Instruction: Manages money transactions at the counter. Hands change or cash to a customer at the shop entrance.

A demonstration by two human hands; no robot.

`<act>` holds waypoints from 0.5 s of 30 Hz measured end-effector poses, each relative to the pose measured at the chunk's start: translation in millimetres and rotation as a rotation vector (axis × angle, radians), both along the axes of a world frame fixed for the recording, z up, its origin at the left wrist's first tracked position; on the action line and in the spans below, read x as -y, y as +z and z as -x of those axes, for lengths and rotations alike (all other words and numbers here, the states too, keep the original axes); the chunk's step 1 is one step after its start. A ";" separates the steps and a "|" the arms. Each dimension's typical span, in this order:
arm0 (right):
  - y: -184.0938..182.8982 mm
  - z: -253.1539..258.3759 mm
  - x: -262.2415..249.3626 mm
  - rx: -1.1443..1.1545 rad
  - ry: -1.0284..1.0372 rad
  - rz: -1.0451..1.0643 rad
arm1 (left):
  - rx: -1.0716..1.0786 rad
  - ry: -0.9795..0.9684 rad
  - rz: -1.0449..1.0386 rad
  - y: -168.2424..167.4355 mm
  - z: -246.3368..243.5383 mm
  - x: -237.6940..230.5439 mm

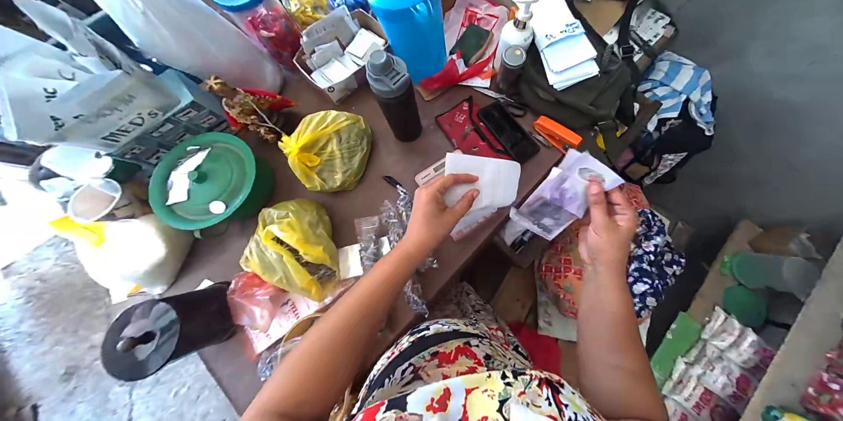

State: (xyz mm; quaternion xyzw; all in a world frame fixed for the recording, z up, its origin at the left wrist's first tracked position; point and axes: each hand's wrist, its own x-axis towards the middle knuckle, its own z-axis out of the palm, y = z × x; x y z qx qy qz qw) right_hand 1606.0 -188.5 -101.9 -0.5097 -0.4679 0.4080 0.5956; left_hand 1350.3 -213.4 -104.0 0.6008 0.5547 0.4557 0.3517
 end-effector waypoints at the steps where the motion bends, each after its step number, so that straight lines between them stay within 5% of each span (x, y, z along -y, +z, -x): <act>1: -3.1 0.7 -8.8 -0.041 0.047 0.057 | 0.022 0.004 0.032 -5.3 -9.2 -12.4; 7: -10.8 3.6 -64.1 0.008 0.360 0.170 | 0.081 -0.117 0.152 -16.9 -42.6 -63.3; 11: -31.2 13.8 -100.8 0.198 0.346 0.121 | 0.131 -0.024 0.194 -22.4 -55.4 -74.9; 15: -39.8 11.4 -122.3 0.109 0.277 0.068 | 0.285 0.086 0.359 -27.8 -45.0 -90.4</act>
